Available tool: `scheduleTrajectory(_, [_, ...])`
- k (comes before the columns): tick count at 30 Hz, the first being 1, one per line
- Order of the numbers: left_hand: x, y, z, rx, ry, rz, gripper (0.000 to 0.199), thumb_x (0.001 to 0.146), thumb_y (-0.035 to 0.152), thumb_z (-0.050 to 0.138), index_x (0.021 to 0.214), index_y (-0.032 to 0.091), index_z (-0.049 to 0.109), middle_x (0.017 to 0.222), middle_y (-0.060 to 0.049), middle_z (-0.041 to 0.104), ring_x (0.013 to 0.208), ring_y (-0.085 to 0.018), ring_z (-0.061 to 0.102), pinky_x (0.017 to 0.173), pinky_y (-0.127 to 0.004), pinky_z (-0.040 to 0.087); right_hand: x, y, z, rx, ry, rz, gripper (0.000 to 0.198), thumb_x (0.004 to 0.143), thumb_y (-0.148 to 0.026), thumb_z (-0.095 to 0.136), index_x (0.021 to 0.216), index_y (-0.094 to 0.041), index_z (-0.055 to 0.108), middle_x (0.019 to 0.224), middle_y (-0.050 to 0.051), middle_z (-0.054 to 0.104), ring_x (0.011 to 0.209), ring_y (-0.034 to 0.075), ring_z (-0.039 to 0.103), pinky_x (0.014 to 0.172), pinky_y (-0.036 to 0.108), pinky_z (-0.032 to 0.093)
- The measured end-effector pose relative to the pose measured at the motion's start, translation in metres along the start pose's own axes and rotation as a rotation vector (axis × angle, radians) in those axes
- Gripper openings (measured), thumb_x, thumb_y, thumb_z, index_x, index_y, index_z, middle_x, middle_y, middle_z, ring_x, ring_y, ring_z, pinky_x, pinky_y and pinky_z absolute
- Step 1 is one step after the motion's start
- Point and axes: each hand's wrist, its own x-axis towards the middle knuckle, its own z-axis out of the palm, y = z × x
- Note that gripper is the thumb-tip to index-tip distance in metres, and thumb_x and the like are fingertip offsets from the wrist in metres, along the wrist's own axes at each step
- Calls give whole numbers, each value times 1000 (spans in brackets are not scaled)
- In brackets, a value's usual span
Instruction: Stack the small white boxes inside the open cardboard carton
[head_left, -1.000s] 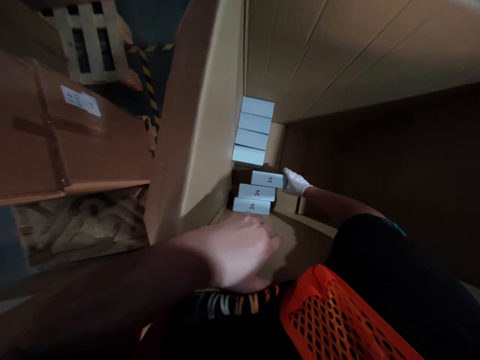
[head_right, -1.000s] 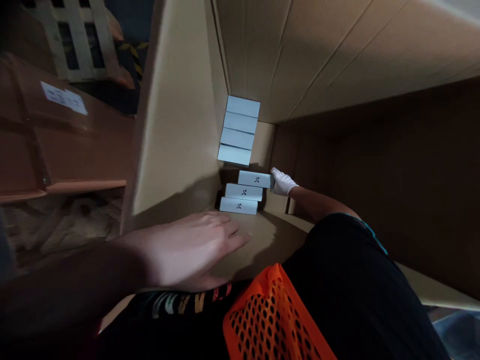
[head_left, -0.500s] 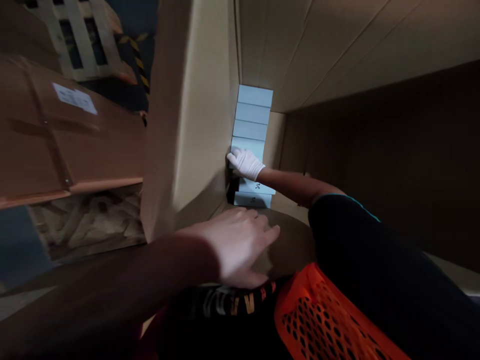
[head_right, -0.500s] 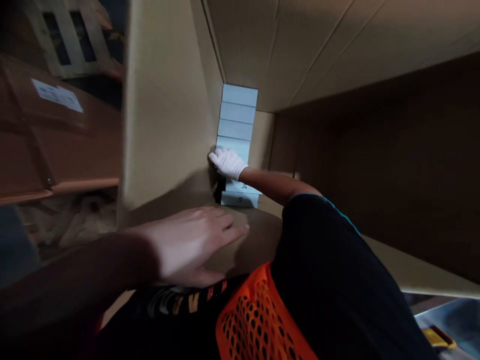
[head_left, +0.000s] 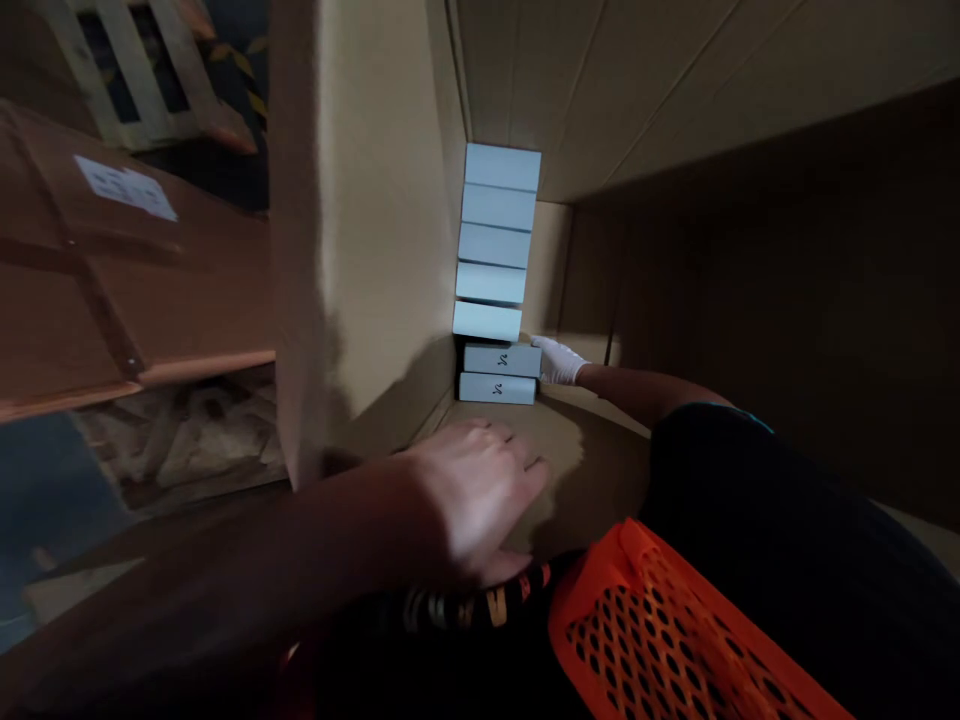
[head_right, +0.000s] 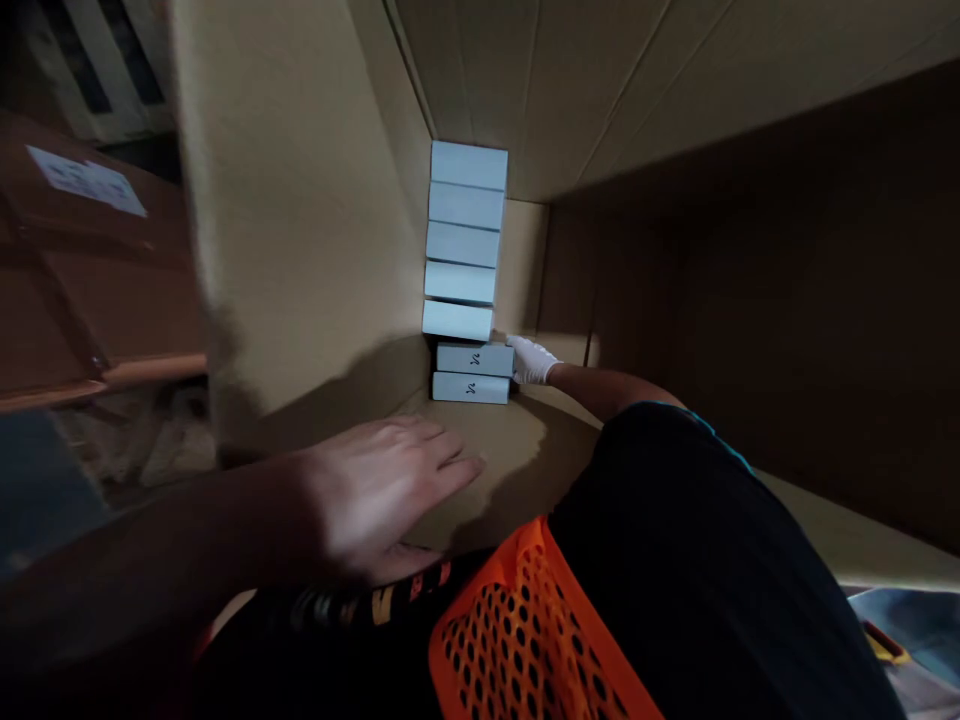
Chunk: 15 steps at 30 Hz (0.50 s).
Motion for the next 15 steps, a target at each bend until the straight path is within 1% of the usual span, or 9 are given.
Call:
scheduleTrajectory(2, [1, 0, 0, -8, -5, -6, 55, 96, 61, 79, 130, 17, 76, 119, -16, 76, 109, -34, 73, 96, -45, 57, 4, -20, -4, -35, 10, -54, 60, 82, -34, 83, 137, -12, 70, 131, 18, 77, 112, 31, 74, 97, 38, 58])
scheduleTrajectory(4, [0, -1, 0, -7, 5, 3, 55, 97, 59, 78, 132, 17, 75, 121, -16, 76, 112, -35, 72, 99, -46, 56, 6, -47, -16, -171, 51, -150, 66, 80, -38, 87, 137, -9, 70, 131, 23, 74, 118, 37, 70, 101, 43, 55])
scheduleTrajectory(6, [1, -1, -1, 4, 25, 14, 53, 97, 57, 77, 133, 18, 75, 123, -16, 76, 113, -35, 72, 101, -46, 55, 11, -81, -24, -334, 78, -249, 70, 83, -41, 87, 140, -5, 68, 132, 26, 71, 122, 40, 66, 100, 45, 52])
scheduleTrajectory(8, [2, -1, -2, 15, 17, 14, 55, 96, 57, 78, 136, 18, 74, 123, -16, 77, 113, -35, 72, 101, -45, 54, 21, -117, -24, -425, 62, -267, 64, 88, -42, 84, 138, -5, 68, 131, 26, 69, 122, 40, 64, 95, 44, 51])
scheduleTrajectory(10, [3, -1, -2, 22, -19, 1, 64, 95, 59, 79, 144, 18, 72, 125, -16, 76, 114, -34, 71, 102, -44, 54, 33, -143, -16, -465, 44, -245, 63, 94, -41, 81, 142, -5, 66, 136, 26, 68, 123, 40, 62, 94, 44, 50])
scheduleTrajectory(12, [3, -1, -1, 19, -34, -8, 74, 95, 62, 78, 154, 18, 66, 129, -16, 76, 117, -34, 71, 104, -43, 53, 38, -149, -6, -489, 81, -247, 72, 98, -42, 77, 156, -4, 58, 149, 27, 63, 128, 40, 59, 99, 47, 48])
scheduleTrajectory(13, [2, -1, 0, 15, -27, -8, 76, 96, 62, 77, 156, 19, 65, 129, -16, 76, 118, -34, 71, 105, -43, 53, 36, -143, -3, -493, 115, -259, 73, 101, -41, 74, 161, -5, 54, 156, 28, 59, 132, 40, 57, 103, 49, 47])
scheduleTrajectory(14, [0, -1, 0, 9, -14, -6, 74, 97, 61, 76, 156, 18, 65, 129, -16, 76, 118, -34, 71, 105, -43, 53, 30, -132, -2, -494, 135, -272, 69, 104, -39, 70, 163, -7, 54, 159, 27, 58, 133, 40, 57, 106, 50, 46])
scheduleTrajectory(15, [-2, -1, 0, 4, -3, -3, 70, 99, 59, 76, 154, 18, 67, 128, -16, 76, 118, -35, 71, 105, -44, 54, 22, -115, -2, -495, 123, -284, 61, 105, -35, 65, 159, -9, 59, 157, 26, 60, 132, 39, 57, 106, 51, 45])
